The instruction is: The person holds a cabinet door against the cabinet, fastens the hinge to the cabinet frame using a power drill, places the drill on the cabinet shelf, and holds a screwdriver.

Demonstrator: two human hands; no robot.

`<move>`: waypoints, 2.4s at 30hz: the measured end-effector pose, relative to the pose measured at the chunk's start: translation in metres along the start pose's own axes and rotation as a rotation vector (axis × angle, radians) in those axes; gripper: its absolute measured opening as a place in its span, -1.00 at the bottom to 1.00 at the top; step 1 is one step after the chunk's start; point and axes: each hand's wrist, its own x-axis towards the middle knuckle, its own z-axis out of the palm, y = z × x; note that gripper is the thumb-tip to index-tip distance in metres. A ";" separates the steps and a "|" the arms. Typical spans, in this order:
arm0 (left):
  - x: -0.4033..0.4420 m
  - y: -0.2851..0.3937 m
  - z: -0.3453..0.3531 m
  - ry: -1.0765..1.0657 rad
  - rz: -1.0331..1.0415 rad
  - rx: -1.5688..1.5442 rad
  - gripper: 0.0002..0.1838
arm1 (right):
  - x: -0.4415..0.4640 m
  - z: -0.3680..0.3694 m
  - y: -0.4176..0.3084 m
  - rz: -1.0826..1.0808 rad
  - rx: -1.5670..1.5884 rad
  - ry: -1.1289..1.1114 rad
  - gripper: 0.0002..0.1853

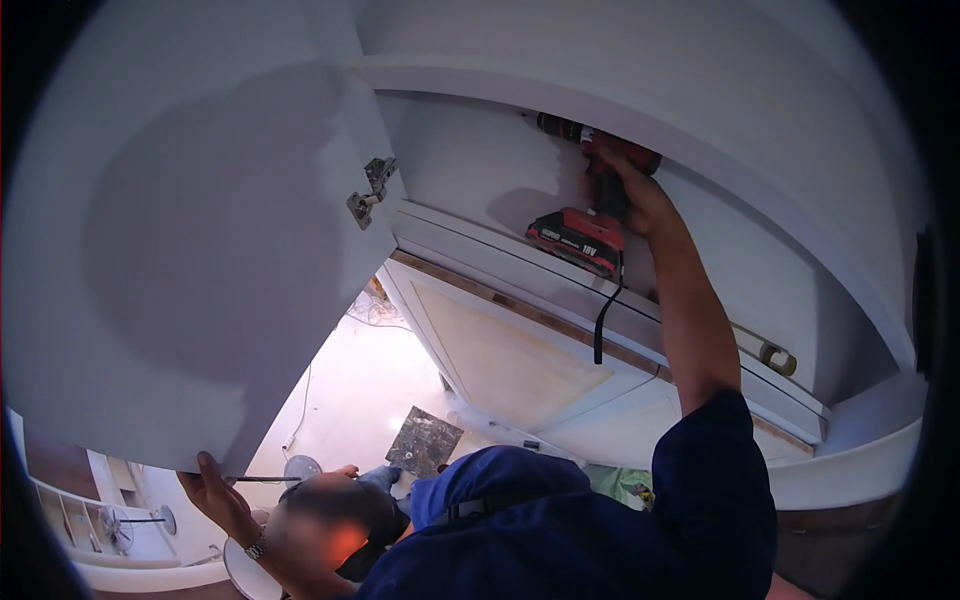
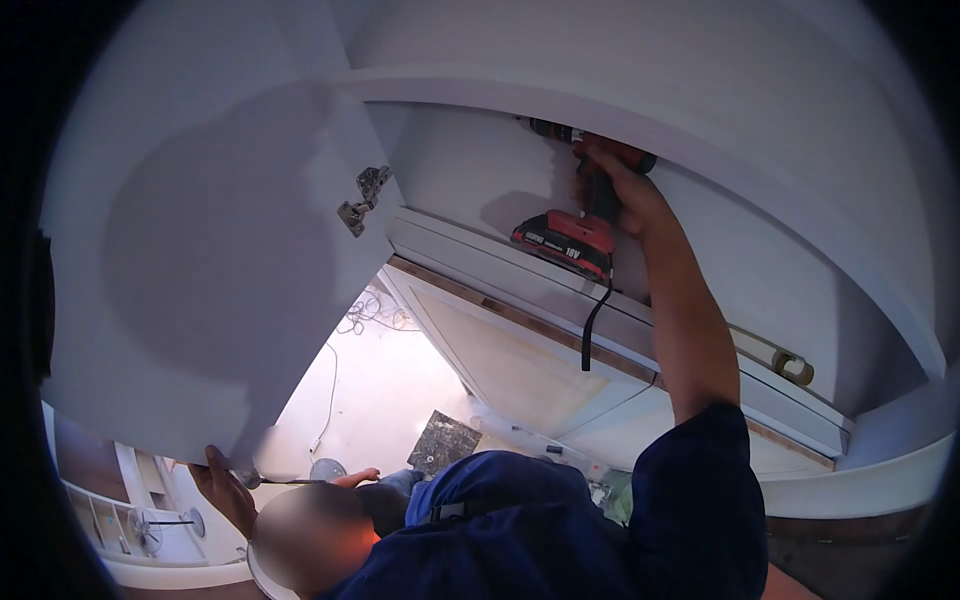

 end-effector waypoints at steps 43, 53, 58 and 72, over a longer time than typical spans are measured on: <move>0.019 -0.051 -0.020 0.004 -0.123 -0.148 -0.51 | -0.214 0.024 0.079 -0.588 -0.731 -0.299 -0.85; 0.033 -0.105 -0.028 0.103 -0.210 -0.076 -0.56 | -0.281 -0.083 0.045 -0.705 -0.870 0.468 -0.90; 0.029 -0.164 -0.089 0.210 -0.370 -0.082 -0.58 | -0.287 -0.088 0.080 -0.607 -0.331 -0.168 -0.88; -0.328 -0.229 0.113 -1.437 -1.069 0.572 -0.73 | -0.253 -0.155 0.477 0.973 -0.738 -0.465 -0.50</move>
